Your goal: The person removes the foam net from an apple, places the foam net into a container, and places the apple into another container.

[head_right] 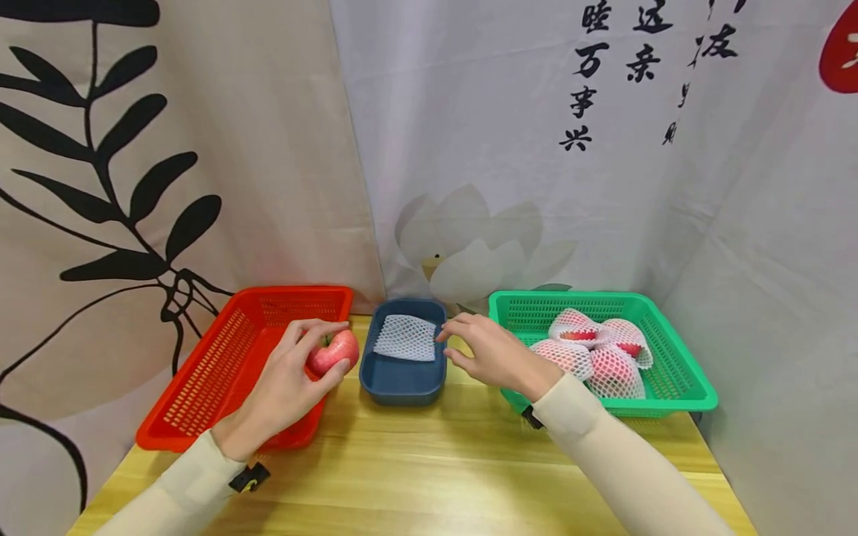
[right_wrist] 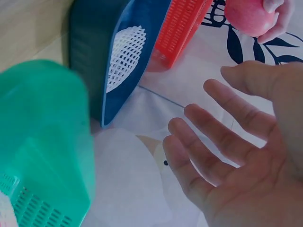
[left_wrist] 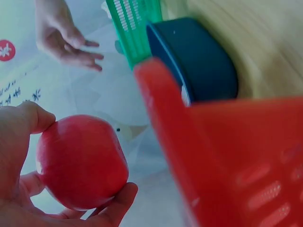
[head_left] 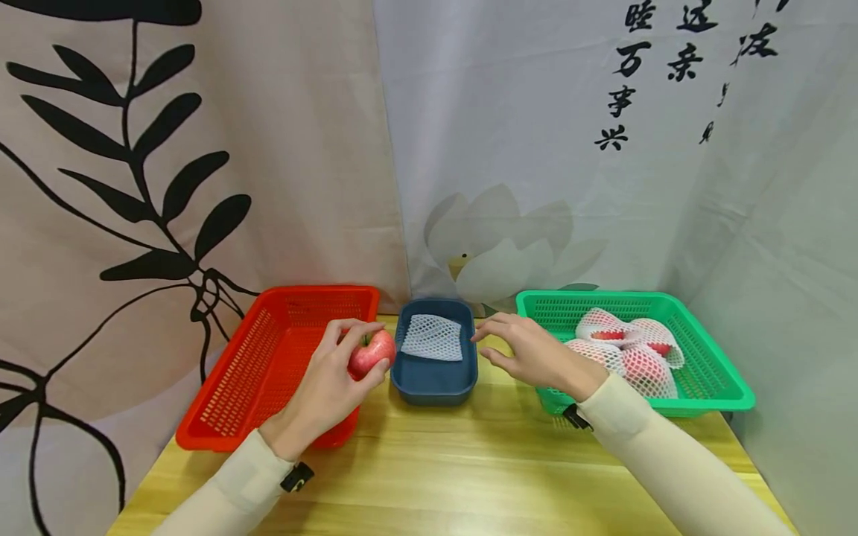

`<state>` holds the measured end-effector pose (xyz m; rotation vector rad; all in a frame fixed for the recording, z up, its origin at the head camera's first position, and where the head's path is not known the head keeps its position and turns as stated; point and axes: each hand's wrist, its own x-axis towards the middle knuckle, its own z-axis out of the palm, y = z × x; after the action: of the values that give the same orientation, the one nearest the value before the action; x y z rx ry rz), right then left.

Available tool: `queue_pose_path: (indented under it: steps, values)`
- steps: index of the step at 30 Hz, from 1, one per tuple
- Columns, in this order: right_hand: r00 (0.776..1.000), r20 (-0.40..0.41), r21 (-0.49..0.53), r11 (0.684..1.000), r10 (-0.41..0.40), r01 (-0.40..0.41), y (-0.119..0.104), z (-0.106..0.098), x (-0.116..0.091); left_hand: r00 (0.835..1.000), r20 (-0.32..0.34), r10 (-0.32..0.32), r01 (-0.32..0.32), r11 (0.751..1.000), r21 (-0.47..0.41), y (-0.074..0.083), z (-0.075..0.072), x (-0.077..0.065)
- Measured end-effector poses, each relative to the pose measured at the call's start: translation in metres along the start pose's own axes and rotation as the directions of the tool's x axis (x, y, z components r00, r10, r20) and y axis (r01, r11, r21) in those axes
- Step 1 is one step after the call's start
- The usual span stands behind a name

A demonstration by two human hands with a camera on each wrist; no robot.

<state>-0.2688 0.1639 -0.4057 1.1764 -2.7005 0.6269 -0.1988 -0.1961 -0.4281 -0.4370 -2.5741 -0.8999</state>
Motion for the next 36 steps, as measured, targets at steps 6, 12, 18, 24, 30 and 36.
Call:
queue_pose_path:
  steps: [6, 12, 18, 24, 30, 36]
  values:
    - [0.999, -0.007, -0.001, 0.999, 0.037, -0.037, 0.005, -0.004, -0.011, 0.998, 0.02, -0.067, 0.066, 0.997, 0.036, -0.006, -0.01, 0.011]
    - [0.998, -0.029, -0.006, 0.999, 0.052, -0.052, 0.008, -0.007, -0.022, 0.993, 0.024, -0.114, 0.112, 0.992, 0.062, -0.015, -0.019, 0.019]
    - [0.997, -0.041, -0.002, 0.998, 0.057, -0.057, 0.015, -0.008, -0.034, 0.988, 0.036, -0.153, 0.149, 0.984, 0.1, -0.026, -0.026, 0.027]
    - [0.994, -0.08, -0.012, 0.997, 0.072, -0.073, 0.022, -0.013, -0.043, 0.983, 0.045, -0.18, 0.174, 0.977, 0.122, -0.038, -0.032, 0.036]
    - [0.992, -0.086, -0.004, 0.996, 0.094, -0.094, 0.027, -0.018, -0.05, 0.971, 0.064, -0.23, 0.219, 0.965, 0.145, -0.05, -0.037, 0.043]
    - [0.989, -0.102, 0.009, 0.995, 0.104, -0.103, 0.033, -0.022, -0.059, 0.966, 0.06, -0.25, 0.237, 0.958, 0.161, -0.061, -0.04, 0.053]
